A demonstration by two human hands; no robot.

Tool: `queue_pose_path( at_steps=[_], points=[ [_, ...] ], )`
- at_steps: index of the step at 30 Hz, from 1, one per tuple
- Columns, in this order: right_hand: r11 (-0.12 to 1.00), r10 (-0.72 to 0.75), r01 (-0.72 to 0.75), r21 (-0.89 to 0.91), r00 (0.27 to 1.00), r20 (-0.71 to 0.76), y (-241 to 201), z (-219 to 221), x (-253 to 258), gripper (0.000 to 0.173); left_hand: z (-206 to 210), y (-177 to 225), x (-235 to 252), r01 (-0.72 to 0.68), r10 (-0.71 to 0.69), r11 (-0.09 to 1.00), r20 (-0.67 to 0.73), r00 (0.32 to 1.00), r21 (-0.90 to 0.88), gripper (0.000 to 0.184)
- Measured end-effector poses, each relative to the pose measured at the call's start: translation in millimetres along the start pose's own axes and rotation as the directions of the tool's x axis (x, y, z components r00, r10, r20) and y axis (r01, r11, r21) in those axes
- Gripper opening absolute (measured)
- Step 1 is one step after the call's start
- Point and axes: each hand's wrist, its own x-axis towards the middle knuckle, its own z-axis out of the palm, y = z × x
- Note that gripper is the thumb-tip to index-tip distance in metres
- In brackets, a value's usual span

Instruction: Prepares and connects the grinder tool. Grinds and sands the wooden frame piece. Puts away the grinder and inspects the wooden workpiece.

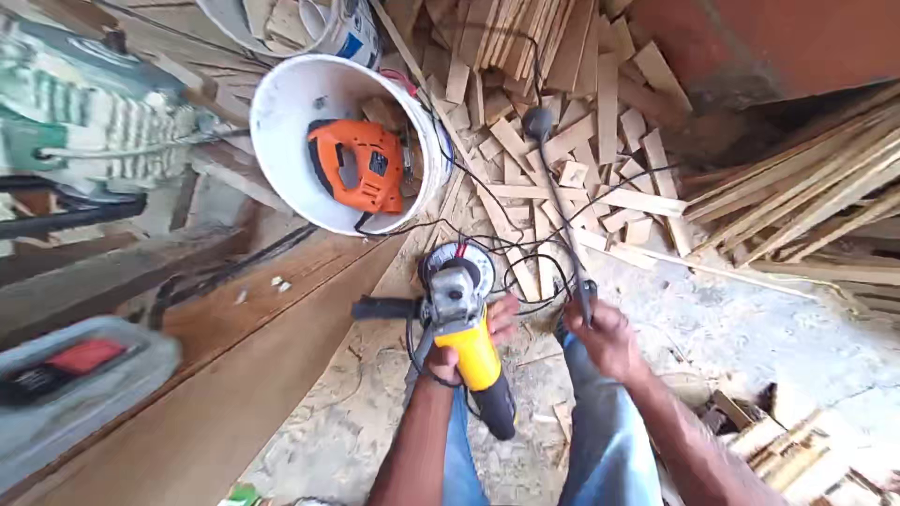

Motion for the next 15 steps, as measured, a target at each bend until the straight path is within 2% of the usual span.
queue_pose_path(
  at_steps=[2,4,7,10,11,12,13,14,15],
  points=[
    [0.998,-0.061,0.062,-0.006,0.989,0.137,-6.9,11.4,-70.0,0.016,38.5,12.3,16.0,0.018,-0.013,0.996,0.053,0.999,-0.086,0.109],
    [0.983,-0.067,0.1,-0.157,0.976,0.207,-9.8,28.3,-127.2,0.013,71.8,18.5,21.3,0.084,-0.052,0.966,0.134,0.99,-0.245,0.087],
    [0.861,0.125,0.022,-0.509,0.959,0.254,-14.2,49.4,-186.0,0.015,103.4,11.0,1.1,0.153,-0.072,0.908,0.213,0.974,-0.39,0.075],
    [0.794,0.348,-0.086,-0.602,0.876,0.334,-12.7,56.7,-206.4,0.029,121.3,11.3,-39.7,0.196,-0.126,0.882,0.184,0.975,-0.429,0.067],
    [0.814,0.398,-0.151,-0.561,0.848,0.351,-13.4,52.6,-198.0,0.038,127.2,16.8,-51.1,0.213,-0.145,0.897,0.196,0.97,-0.387,0.066],
    [0.854,0.443,-0.273,-0.443,0.829,0.343,-22.1,50.4,-191.4,0.044,135.6,22.1,-72.1,0.234,-0.174,0.907,0.195,0.965,-0.349,0.066],
    [0.879,0.469,-0.405,-0.252,0.833,0.293,-33.7,49.6,-177.9,0.043,145.7,27.9,-92.8,0.25,-0.2,0.916,0.184,0.962,-0.313,0.066],
    [0.881,0.458,-0.473,0.02,0.862,0.215,-46.5,52.6,-159.7,0.043,155.4,32.3,-111.6,0.266,-0.221,0.92,0.182,0.958,-0.288,0.066],
    [0.815,0.45,-0.477,0.33,0.879,0.158,-62.1,61.9,-141.2,0.052,164.6,35.6,-131.0,0.29,-0.246,0.918,0.185,0.952,-0.27,0.066]
  ],
)
